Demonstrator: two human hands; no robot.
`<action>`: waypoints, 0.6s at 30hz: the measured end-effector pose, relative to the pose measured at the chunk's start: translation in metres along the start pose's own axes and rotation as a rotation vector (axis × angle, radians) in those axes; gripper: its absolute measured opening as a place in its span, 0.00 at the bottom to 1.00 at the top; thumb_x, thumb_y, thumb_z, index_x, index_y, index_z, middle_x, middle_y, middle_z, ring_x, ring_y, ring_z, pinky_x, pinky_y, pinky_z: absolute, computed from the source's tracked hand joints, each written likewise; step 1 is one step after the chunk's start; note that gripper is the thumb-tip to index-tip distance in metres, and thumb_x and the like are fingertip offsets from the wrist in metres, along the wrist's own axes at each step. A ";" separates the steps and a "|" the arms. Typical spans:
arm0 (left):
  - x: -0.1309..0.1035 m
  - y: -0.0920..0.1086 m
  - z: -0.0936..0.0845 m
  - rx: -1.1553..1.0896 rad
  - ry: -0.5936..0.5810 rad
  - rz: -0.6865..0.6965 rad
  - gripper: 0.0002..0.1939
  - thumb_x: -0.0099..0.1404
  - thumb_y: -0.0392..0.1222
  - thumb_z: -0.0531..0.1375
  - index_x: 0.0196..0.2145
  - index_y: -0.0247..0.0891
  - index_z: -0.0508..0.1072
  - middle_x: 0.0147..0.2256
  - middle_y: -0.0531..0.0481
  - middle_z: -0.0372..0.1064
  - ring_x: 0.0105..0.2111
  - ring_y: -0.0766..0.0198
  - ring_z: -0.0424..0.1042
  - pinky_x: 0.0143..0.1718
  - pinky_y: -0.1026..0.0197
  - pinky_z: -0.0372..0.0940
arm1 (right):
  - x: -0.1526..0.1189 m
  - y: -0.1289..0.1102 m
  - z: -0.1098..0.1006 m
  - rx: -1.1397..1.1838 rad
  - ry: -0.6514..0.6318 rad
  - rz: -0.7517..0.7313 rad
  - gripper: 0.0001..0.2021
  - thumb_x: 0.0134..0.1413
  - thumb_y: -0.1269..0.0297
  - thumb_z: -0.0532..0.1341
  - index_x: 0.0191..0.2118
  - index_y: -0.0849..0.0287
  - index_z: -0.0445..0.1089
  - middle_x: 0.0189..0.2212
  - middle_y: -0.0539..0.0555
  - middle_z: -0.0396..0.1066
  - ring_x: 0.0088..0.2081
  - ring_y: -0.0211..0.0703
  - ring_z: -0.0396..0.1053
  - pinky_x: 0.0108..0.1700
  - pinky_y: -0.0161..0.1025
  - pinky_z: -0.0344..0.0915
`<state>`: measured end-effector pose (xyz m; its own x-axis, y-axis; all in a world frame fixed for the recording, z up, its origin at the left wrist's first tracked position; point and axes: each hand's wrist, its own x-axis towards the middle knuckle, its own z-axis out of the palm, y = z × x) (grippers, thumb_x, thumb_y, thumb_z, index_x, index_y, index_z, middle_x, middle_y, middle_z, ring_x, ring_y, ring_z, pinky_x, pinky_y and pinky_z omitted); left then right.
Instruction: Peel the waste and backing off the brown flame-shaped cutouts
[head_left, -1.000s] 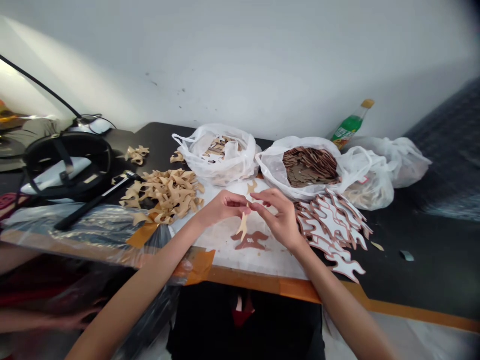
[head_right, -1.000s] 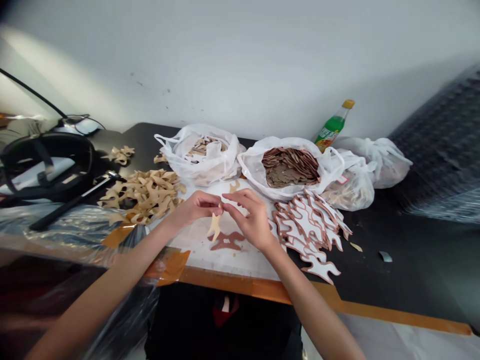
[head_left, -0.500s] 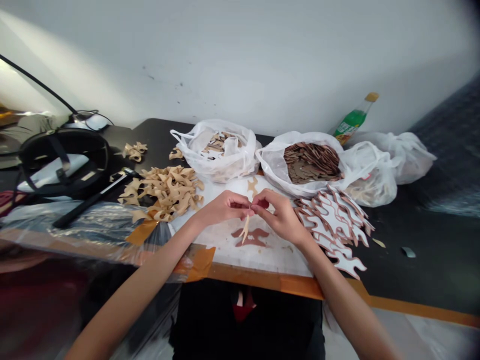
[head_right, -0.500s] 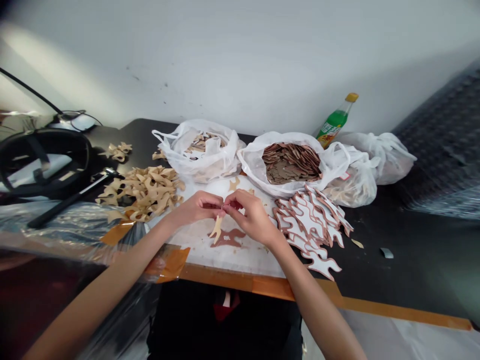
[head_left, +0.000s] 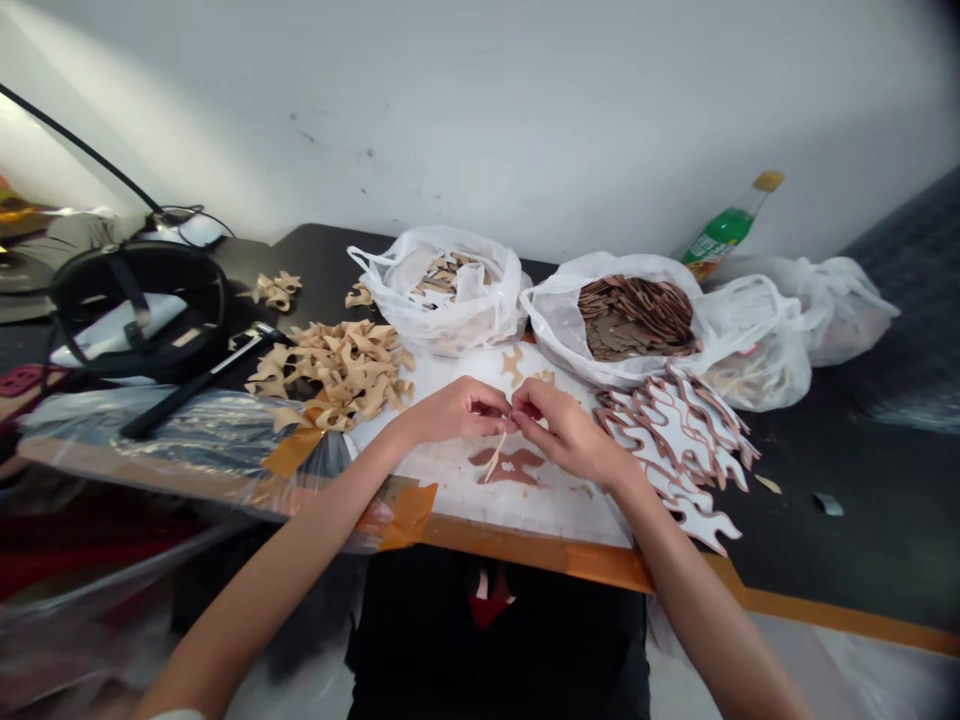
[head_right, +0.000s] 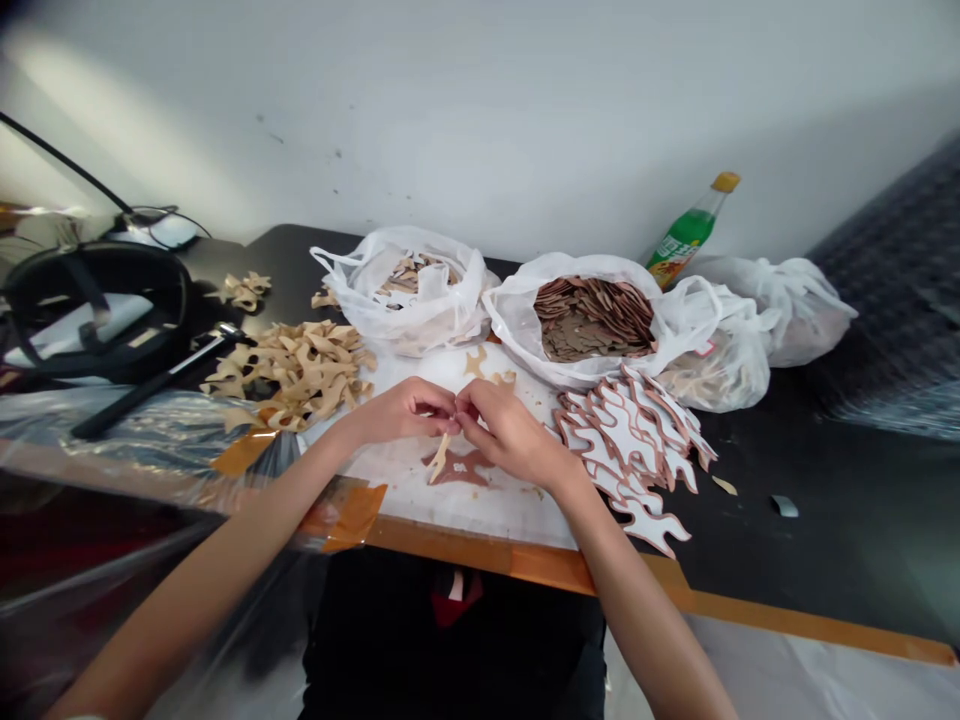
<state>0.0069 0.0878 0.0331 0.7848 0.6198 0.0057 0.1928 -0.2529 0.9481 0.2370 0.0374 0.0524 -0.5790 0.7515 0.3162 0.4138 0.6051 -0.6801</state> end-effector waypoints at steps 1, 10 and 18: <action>0.000 0.000 -0.001 -0.001 0.009 0.005 0.14 0.67 0.49 0.65 0.35 0.33 0.81 0.27 0.52 0.69 0.27 0.66 0.62 0.29 0.64 0.55 | 0.000 -0.001 0.000 0.002 0.001 0.001 0.05 0.73 0.65 0.54 0.41 0.55 0.64 0.35 0.52 0.68 0.36 0.43 0.64 0.40 0.41 0.61; -0.002 0.002 -0.004 -0.005 0.036 0.007 0.14 0.67 0.50 0.67 0.36 0.34 0.82 0.27 0.52 0.70 0.27 0.67 0.62 0.30 0.64 0.55 | -0.002 0.002 -0.001 0.019 0.112 0.009 0.05 0.72 0.60 0.60 0.44 0.55 0.68 0.35 0.52 0.70 0.35 0.43 0.67 0.40 0.41 0.63; -0.002 0.004 -0.002 0.020 0.021 0.004 0.17 0.67 0.52 0.66 0.34 0.34 0.82 0.26 0.53 0.66 0.27 0.67 0.60 0.29 0.63 0.53 | -0.001 0.003 0.000 0.010 0.060 0.010 0.05 0.73 0.62 0.59 0.43 0.55 0.68 0.34 0.51 0.71 0.35 0.42 0.68 0.39 0.40 0.63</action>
<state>0.0048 0.0873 0.0374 0.7730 0.6341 0.0168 0.2012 -0.2701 0.9416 0.2386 0.0380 0.0501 -0.5319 0.7720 0.3479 0.4120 0.5949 -0.6902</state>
